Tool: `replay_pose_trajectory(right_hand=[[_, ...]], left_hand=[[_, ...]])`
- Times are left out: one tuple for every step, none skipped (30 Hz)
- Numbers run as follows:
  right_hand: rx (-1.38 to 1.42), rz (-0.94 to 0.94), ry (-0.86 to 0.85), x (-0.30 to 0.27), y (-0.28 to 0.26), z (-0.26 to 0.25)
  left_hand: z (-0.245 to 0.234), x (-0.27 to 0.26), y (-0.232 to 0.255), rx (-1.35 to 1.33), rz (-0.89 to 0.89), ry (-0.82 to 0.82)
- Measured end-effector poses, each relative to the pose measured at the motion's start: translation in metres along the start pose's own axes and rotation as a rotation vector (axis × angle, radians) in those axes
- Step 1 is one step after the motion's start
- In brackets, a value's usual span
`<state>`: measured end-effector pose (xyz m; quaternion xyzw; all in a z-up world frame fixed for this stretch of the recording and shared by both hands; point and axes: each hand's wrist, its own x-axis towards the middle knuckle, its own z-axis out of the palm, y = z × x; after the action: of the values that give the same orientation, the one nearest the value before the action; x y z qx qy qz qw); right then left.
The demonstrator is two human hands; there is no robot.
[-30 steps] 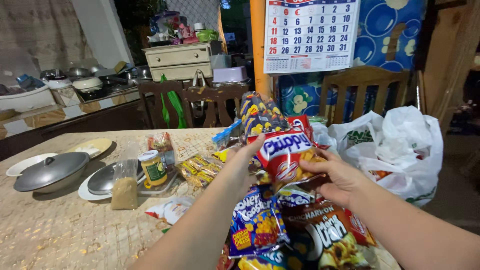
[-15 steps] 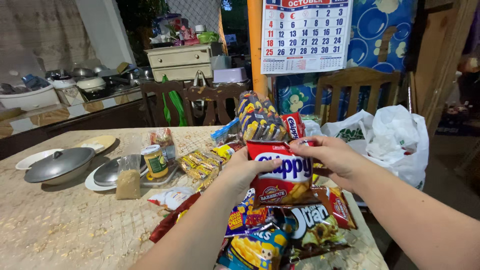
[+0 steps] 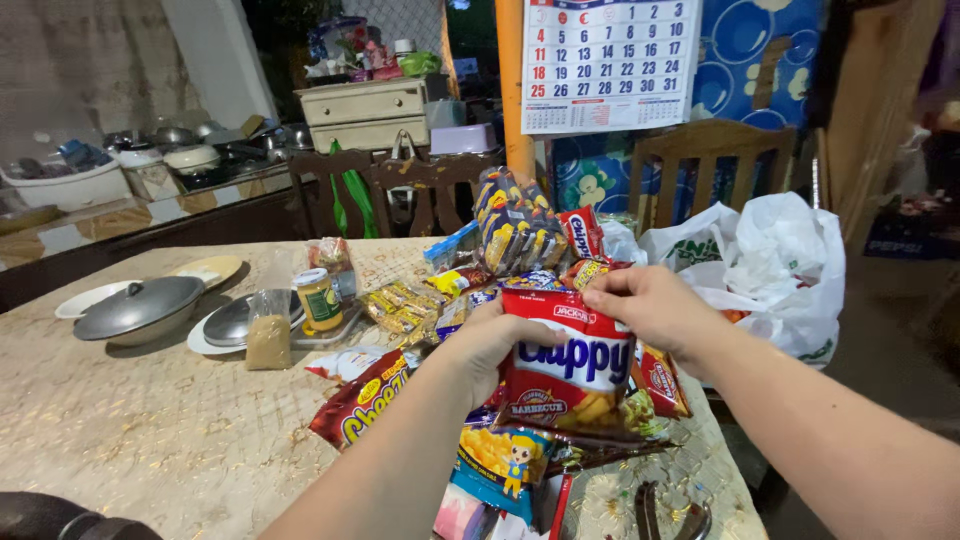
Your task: The person uses scissors to cut open multiple snack bags on a dining table, then hangs them on metal hooks attached to a chair back. The person handles various chip and cracker packages and secures them one by one.
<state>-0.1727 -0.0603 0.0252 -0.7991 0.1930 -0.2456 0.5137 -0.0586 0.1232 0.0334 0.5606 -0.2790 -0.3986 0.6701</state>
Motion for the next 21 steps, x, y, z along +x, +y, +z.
replay_pose_trajectory(right_hand=[[-0.014,-0.002,-0.004,-0.004,-0.001,-0.001],[-0.027,-0.005,-0.007,-0.007,-0.002,-0.001],[-0.042,-0.007,-0.011,-0.01,-0.005,-0.001],[-0.038,-0.005,0.002,-0.013,-0.007,-0.002],[-0.032,-0.002,0.018,-0.016,-0.009,-0.002],[-0.026,0.002,0.033,-0.017,-0.01,-0.002],[-0.017,0.008,0.045,-0.019,-0.009,-0.001],[-0.007,0.014,0.057,-0.02,-0.005,0.0],[0.004,0.024,0.068,-0.022,0.0,0.002],[0.046,0.067,0.144,-0.024,0.008,0.001],[0.087,0.111,0.215,-0.025,0.019,0.001],[0.128,0.156,0.286,-0.028,0.035,0.0],[0.09,0.209,0.372,-0.031,0.054,-0.001],[0.053,0.262,0.459,-0.038,0.076,-0.005],[-0.163,0.401,0.521,-0.044,0.098,-0.007],[-0.381,0.535,0.579,-0.053,0.121,-0.008],[-0.425,0.634,0.506,-0.064,0.142,-0.007],[-0.469,0.732,0.431,-0.071,0.159,-0.002],[-0.526,0.755,0.375,-0.079,0.172,0.007],[-0.583,0.777,0.318,-0.085,0.181,0.017],[-0.638,0.795,0.258,-0.089,0.184,0.026]], left_hand=[[0.001,-0.002,0.001,-0.051,-0.019,-0.025],[0.003,-0.003,0.002,-0.103,-0.039,-0.049],[0.006,-0.002,0.003,-0.062,-0.025,-0.017],[0.009,0.0,0.003,-0.022,-0.011,0.015],[0.011,0.002,0.004,0.021,0.002,0.046],[0.011,0.003,0.004,0.031,0.023,0.062],[0.012,0.005,0.002,0.042,0.043,0.074],[0.011,0.008,0.001,0.053,0.062,0.087],[0.011,0.009,0.0,0.032,0.078,0.119],[0.01,0.011,-0.001,0.012,0.093,0.152],[0.008,0.013,-0.001,-0.011,0.106,0.189],[0.005,0.013,-0.001,-0.016,0.116,0.222],[0.0,0.013,-0.001,-0.022,0.126,0.259],[-0.005,0.011,-0.002,-0.029,0.136,0.297],[-0.009,0.009,-0.002,-0.035,0.131,0.29],[-0.013,0.008,-0.002,-0.041,0.126,0.284],[-0.016,0.005,-0.003,-0.047,0.123,0.277],[-0.018,0.003,-0.004,-0.043,0.11,0.275],[-0.018,0.001,-0.006,-0.04,0.097,0.274],[-0.018,0.0,-0.007,-0.036,0.084,0.273],[-0.018,-0.002,-0.008,-0.059,0.075,0.28]])
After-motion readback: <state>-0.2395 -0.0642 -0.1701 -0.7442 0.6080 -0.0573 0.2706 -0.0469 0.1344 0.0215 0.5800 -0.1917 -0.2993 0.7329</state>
